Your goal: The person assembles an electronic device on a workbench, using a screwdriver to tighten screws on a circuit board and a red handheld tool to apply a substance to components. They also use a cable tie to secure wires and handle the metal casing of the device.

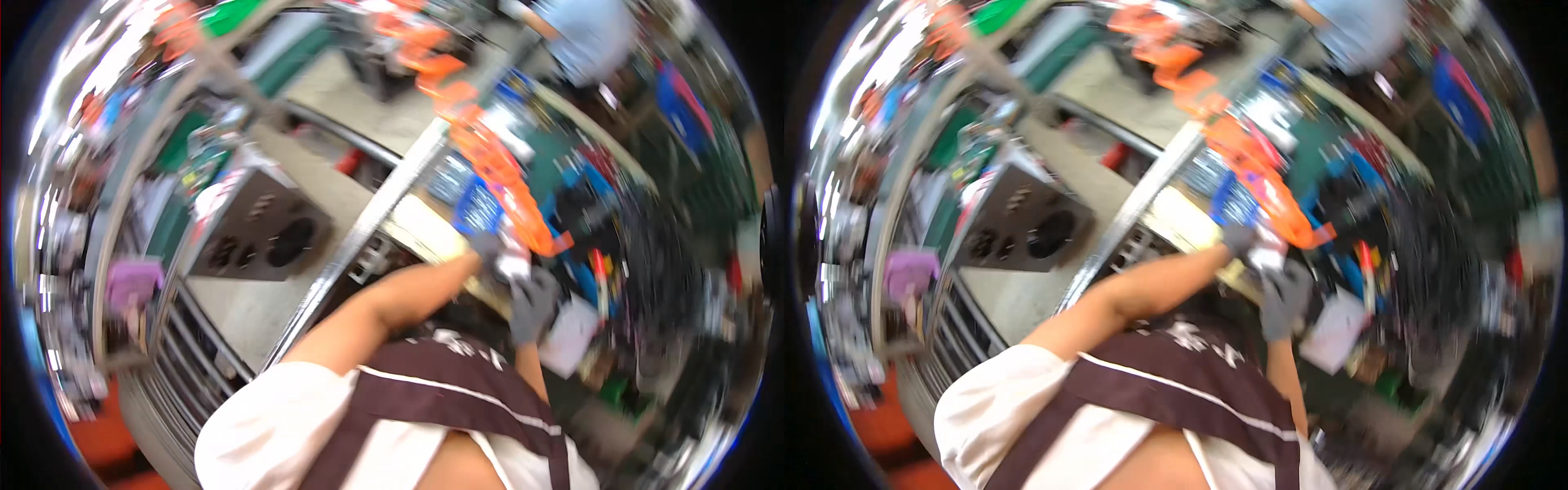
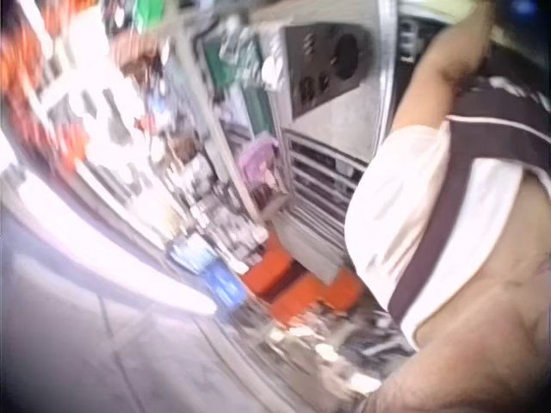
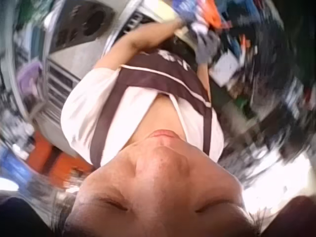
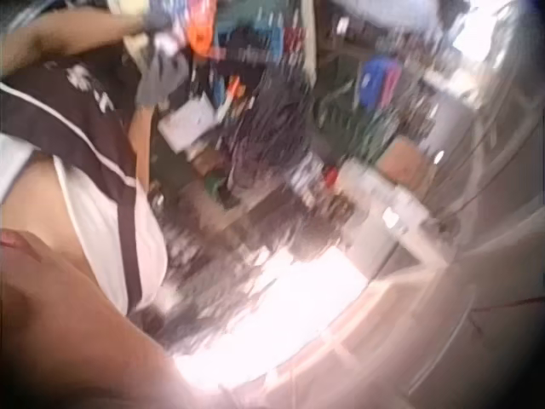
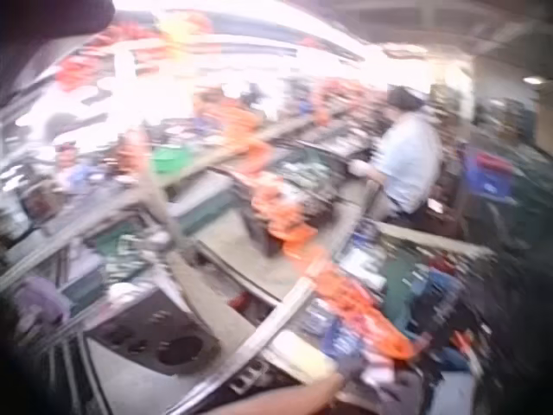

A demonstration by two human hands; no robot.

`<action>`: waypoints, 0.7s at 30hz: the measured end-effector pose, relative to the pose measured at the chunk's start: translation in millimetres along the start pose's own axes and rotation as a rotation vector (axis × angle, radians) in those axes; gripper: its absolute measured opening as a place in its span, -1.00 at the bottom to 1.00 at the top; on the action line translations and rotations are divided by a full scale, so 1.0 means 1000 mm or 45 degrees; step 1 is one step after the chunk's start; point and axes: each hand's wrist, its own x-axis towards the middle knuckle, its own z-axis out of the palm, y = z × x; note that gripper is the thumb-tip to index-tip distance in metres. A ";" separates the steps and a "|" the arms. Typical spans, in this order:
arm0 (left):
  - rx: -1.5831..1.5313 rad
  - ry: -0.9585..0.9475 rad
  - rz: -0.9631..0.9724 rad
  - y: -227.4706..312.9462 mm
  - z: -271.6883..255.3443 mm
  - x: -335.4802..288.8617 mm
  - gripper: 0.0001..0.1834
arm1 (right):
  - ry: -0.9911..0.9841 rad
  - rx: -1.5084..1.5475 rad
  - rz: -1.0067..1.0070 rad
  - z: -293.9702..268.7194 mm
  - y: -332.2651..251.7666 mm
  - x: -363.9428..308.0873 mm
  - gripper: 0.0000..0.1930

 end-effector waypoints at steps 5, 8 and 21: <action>-0.399 0.177 -0.188 0.001 0.045 0.009 -0.86 | 0.019 0.477 -0.456 -0.016 -0.033 0.026 -0.82; -0.968 0.302 -0.419 -0.031 0.045 -0.052 -0.69 | -0.209 0.846 -0.196 0.006 -0.068 0.044 -0.81; -0.335 1.967 -1.849 -0.116 0.005 -0.434 -0.37 | -1.203 2.135 -0.088 0.230 -0.278 0.100 -0.39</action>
